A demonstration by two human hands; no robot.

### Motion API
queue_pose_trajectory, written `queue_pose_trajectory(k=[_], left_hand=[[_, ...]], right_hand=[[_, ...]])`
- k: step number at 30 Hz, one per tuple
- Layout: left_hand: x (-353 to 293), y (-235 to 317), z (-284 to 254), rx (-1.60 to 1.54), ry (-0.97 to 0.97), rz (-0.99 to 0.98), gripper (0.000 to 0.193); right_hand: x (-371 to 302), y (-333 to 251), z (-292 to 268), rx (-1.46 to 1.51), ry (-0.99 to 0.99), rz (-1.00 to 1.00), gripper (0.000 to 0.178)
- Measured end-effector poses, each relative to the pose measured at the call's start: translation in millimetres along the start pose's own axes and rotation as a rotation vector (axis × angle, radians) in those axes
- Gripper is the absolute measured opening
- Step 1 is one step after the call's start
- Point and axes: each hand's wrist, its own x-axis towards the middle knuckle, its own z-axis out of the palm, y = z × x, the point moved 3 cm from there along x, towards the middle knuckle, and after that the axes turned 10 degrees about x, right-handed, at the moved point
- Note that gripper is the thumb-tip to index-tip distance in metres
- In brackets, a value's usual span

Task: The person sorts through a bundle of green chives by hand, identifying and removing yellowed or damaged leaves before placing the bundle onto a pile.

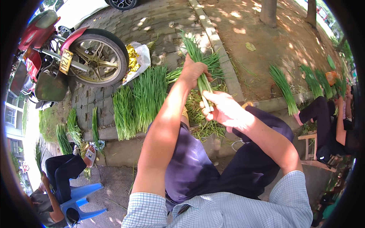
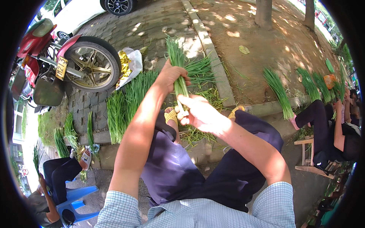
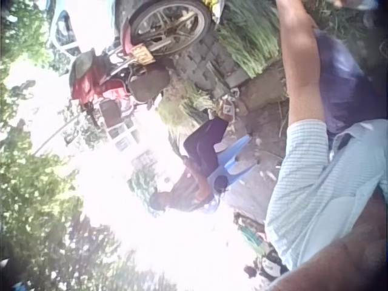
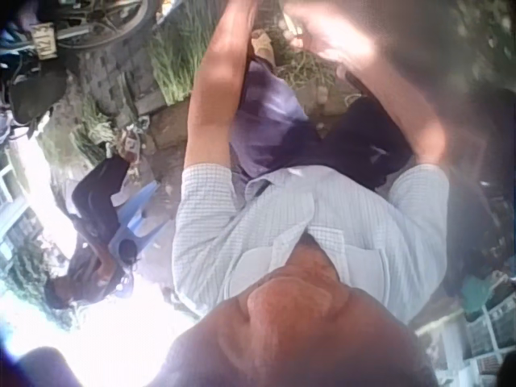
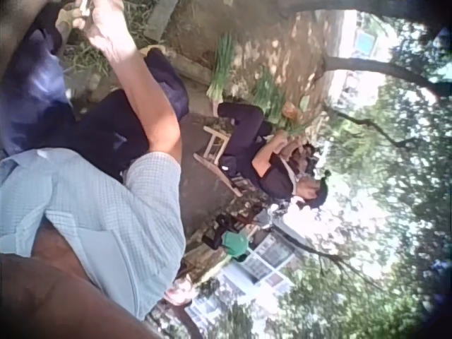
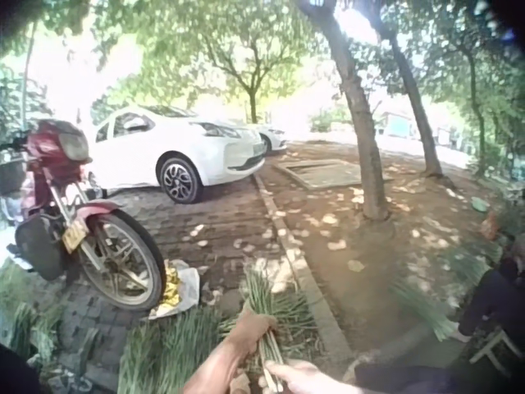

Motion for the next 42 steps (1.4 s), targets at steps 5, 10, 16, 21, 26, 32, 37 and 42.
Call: queue_pose_trajectory(k=[5,10,16,21,26,32,37,42], left_hand=[[-2,9,-47,0.156,0.077,-0.038,0.087],[15,-5,-114,0.536,0.181,0.027,0.098],[43,-22,-197,1.374,0.339,0.100,0.099],[62,-71,-253,1.670,0.495,-0.107,0.100],[73,-153,-290,1.808,0.480,-0.279,0.104],[58,-242,-306,1.605,0.432,-0.491,0.094],[48,-229,-300,1.519,0.367,-0.431,0.088],[42,-233,-310,1.398,0.384,-0.510,0.086]], right_hand=[[17,36,3,-0.024,-0.056,0.192,0.017],[35,53,-8,-0.090,-0.018,0.197,0.020],[59,43,-83,0.025,0.136,0.205,0.019],[75,36,-147,0.125,0.303,0.146,0.020],[95,25,-130,0.161,0.281,0.136,0.019],[112,23,-125,0.124,0.325,0.189,0.019],[119,25,-125,0.141,0.329,0.234,0.018],[130,32,-135,0.123,0.350,0.234,0.017]])
